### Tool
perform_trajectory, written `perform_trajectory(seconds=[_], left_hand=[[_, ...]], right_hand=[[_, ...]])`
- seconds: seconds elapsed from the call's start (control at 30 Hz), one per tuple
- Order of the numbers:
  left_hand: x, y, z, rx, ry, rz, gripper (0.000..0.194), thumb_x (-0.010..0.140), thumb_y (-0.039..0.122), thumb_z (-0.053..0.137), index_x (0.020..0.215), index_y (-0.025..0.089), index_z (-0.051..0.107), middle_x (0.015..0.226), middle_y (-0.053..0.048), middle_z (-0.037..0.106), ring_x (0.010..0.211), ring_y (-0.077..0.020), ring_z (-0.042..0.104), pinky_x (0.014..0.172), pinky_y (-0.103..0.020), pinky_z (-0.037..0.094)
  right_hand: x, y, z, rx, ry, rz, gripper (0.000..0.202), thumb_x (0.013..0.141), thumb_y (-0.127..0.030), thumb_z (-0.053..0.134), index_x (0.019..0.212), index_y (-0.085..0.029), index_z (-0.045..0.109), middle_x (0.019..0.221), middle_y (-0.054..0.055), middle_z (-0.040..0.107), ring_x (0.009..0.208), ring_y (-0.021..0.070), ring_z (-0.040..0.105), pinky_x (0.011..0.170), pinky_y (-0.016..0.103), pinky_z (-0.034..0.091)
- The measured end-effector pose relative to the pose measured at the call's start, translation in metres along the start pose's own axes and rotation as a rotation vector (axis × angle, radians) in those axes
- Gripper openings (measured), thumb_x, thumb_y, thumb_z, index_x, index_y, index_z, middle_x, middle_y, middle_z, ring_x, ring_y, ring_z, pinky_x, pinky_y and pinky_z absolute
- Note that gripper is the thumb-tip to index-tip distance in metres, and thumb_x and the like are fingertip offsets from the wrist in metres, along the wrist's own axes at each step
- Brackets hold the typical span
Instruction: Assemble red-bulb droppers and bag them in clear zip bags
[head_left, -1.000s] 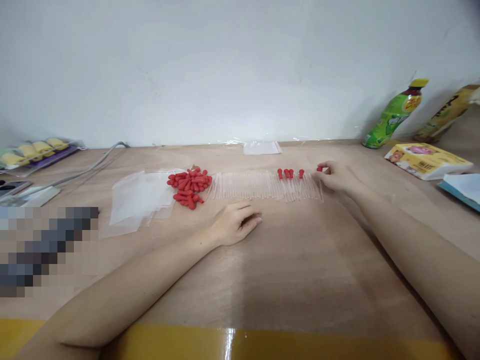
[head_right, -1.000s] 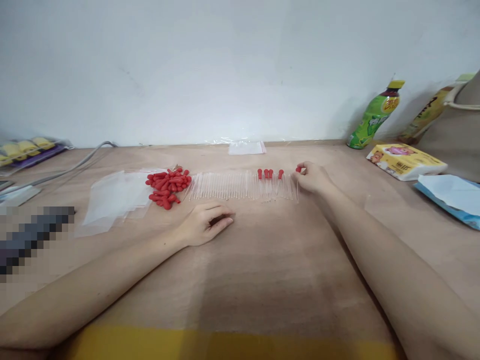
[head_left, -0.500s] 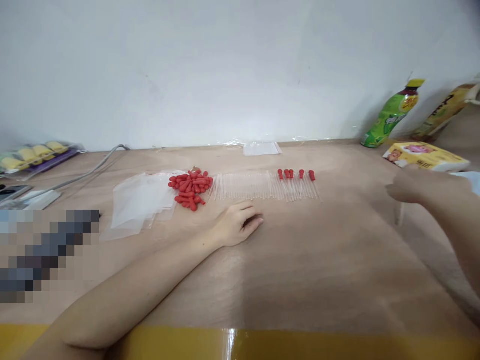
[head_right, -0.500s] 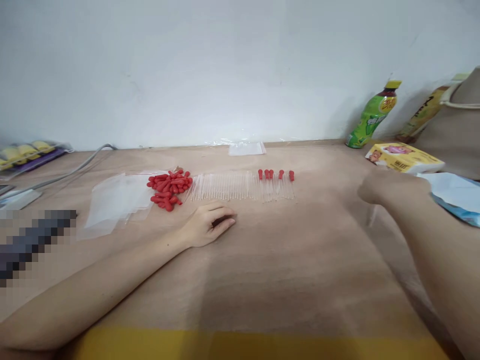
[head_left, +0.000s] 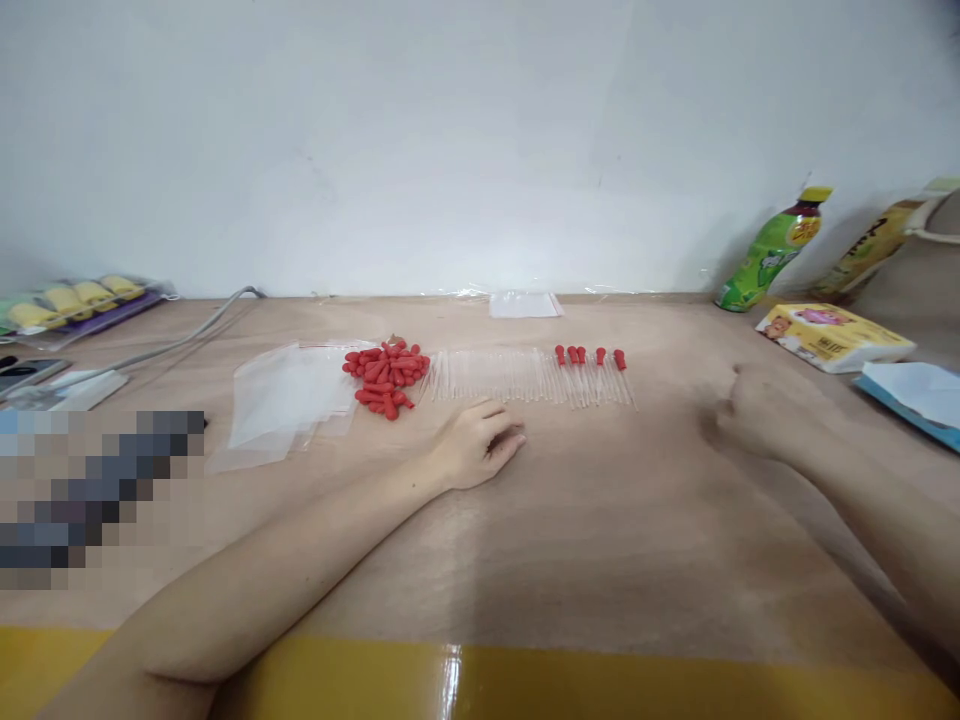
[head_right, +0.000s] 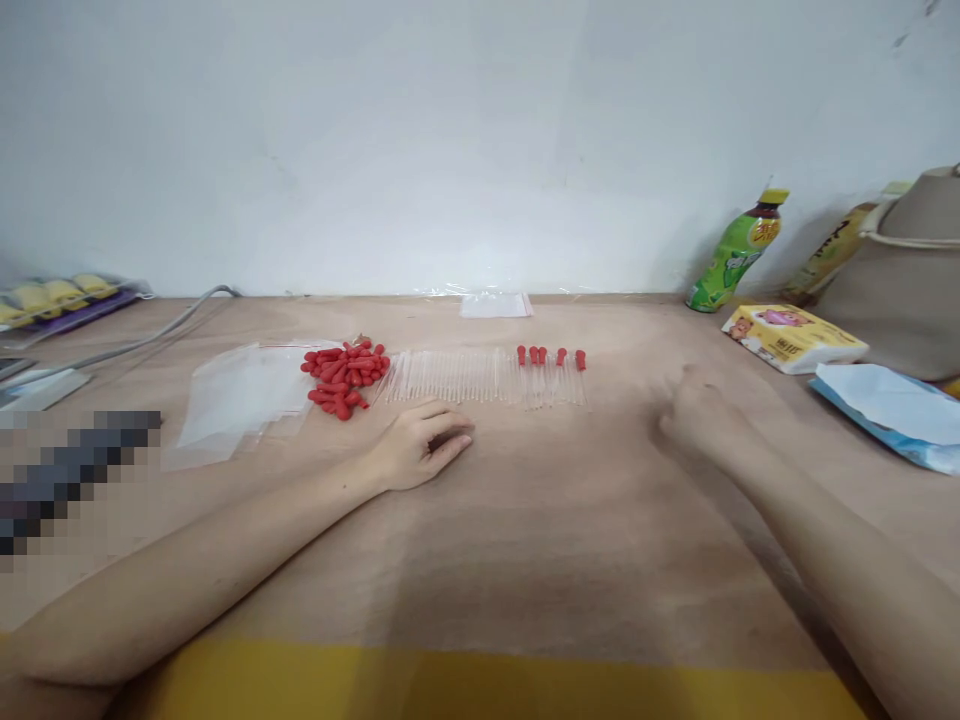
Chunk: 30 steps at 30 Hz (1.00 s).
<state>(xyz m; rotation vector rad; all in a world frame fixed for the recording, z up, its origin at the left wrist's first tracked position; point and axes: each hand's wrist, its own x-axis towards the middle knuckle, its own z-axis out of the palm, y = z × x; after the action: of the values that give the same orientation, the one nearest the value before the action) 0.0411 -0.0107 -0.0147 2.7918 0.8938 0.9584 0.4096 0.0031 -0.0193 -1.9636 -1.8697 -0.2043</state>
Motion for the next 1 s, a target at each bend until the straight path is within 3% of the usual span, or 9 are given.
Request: perform_trajectory(seconds=[0.1, 0.2, 0.3, 0.43, 0.53, 0.7, 0.87, 1.0], left_hand=[[0.004, -0.003, -0.007, 0.192, 0.081, -0.075, 0.014, 0.081, 0.024, 0.05, 0.08, 0.017, 0.061, 0.077, -0.006, 0.059, 0.076, -0.0194, 0.052, 0.07, -0.033, 0.041], [0.011, -0.019, -0.028, 0.447, 0.121, -0.238, 0.014, 0.08, 0.026, 0.05, 0.077, 0.017, 0.061, 0.08, -0.007, 0.058, 0.081, -0.0233, 0.05, 0.071, -0.037, 0.038], [0.016, -0.045, -0.057, 0.569, 0.074, -0.414, 0.015, 0.081, 0.025, 0.049, 0.082, 0.018, 0.062, 0.083, -0.008, 0.057, 0.086, -0.0254, 0.051, 0.077, -0.039, 0.037], [0.014, -0.075, -0.088, 0.498, -0.097, -0.596, 0.014, 0.077, 0.031, 0.055, 0.082, 0.02, 0.063, 0.084, -0.006, 0.057, 0.087, -0.0246, 0.053, 0.076, -0.035, 0.04], [0.01, -0.087, -0.094, 0.477, -0.154, -0.62, 0.018, 0.075, 0.035, 0.058, 0.084, 0.02, 0.063, 0.085, -0.006, 0.058, 0.085, -0.0239, 0.054, 0.074, -0.034, 0.041], [0.007, -0.092, -0.085, 0.47, -0.109, -0.615, 0.035, 0.076, 0.037, 0.055, 0.106, 0.02, 0.058, 0.093, -0.007, 0.059, 0.089, -0.0253, 0.055, 0.075, -0.035, 0.042], [0.005, -0.089, -0.079, 0.423, -0.057, -0.663, 0.021, 0.077, 0.033, 0.052, 0.088, 0.022, 0.067, 0.098, -0.006, 0.056, 0.083, -0.0216, 0.057, 0.071, -0.032, 0.044], [0.006, -0.088, -0.08, 0.392, 0.039, -0.715, 0.019, 0.075, 0.033, 0.054, 0.083, 0.023, 0.067, 0.096, -0.003, 0.056, 0.079, -0.019, 0.057, 0.068, -0.031, 0.045]], right_hand=[[-0.013, -0.064, 0.0, 0.151, 0.02, -0.292, 0.035, 0.081, -0.016, 0.041, 0.114, -0.009, 0.049, 0.088, 0.019, 0.057, 0.08, 0.0257, 0.058, 0.069, 0.036, 0.044], [-0.023, -0.124, 0.007, 0.313, -0.019, -0.566, 0.027, 0.086, -0.019, 0.037, 0.107, -0.014, 0.053, 0.091, 0.013, 0.054, 0.078, 0.0212, 0.056, 0.071, 0.035, 0.046], [-0.029, -0.156, 0.019, 0.387, -0.015, -0.683, 0.025, 0.087, -0.016, 0.035, 0.104, -0.016, 0.054, 0.092, 0.011, 0.052, 0.078, 0.0189, 0.054, 0.069, 0.033, 0.047], [-0.032, -0.162, 0.031, 0.492, 0.061, -0.692, 0.024, 0.087, -0.016, 0.035, 0.102, -0.018, 0.054, 0.089, 0.009, 0.051, 0.079, 0.0179, 0.052, 0.069, 0.032, 0.047], [-0.034, -0.157, 0.032, 0.533, 0.049, -0.66, 0.023, 0.087, -0.018, 0.036, 0.102, -0.02, 0.054, 0.09, 0.008, 0.052, 0.078, 0.0174, 0.052, 0.068, 0.032, 0.047], [-0.034, -0.157, 0.03, 0.552, 0.021, -0.653, 0.022, 0.087, -0.019, 0.037, 0.1, -0.021, 0.055, 0.09, 0.007, 0.052, 0.08, 0.018, 0.053, 0.071, 0.033, 0.047], [-0.033, -0.159, 0.03, 0.561, 0.009, -0.649, 0.021, 0.088, -0.02, 0.037, 0.098, -0.02, 0.055, 0.09, 0.008, 0.052, 0.081, 0.018, 0.053, 0.072, 0.033, 0.047], [-0.033, -0.159, 0.028, 0.585, -0.01, -0.648, 0.021, 0.088, -0.019, 0.037, 0.098, -0.02, 0.055, 0.091, 0.008, 0.052, 0.082, 0.0179, 0.053, 0.074, 0.034, 0.047]])
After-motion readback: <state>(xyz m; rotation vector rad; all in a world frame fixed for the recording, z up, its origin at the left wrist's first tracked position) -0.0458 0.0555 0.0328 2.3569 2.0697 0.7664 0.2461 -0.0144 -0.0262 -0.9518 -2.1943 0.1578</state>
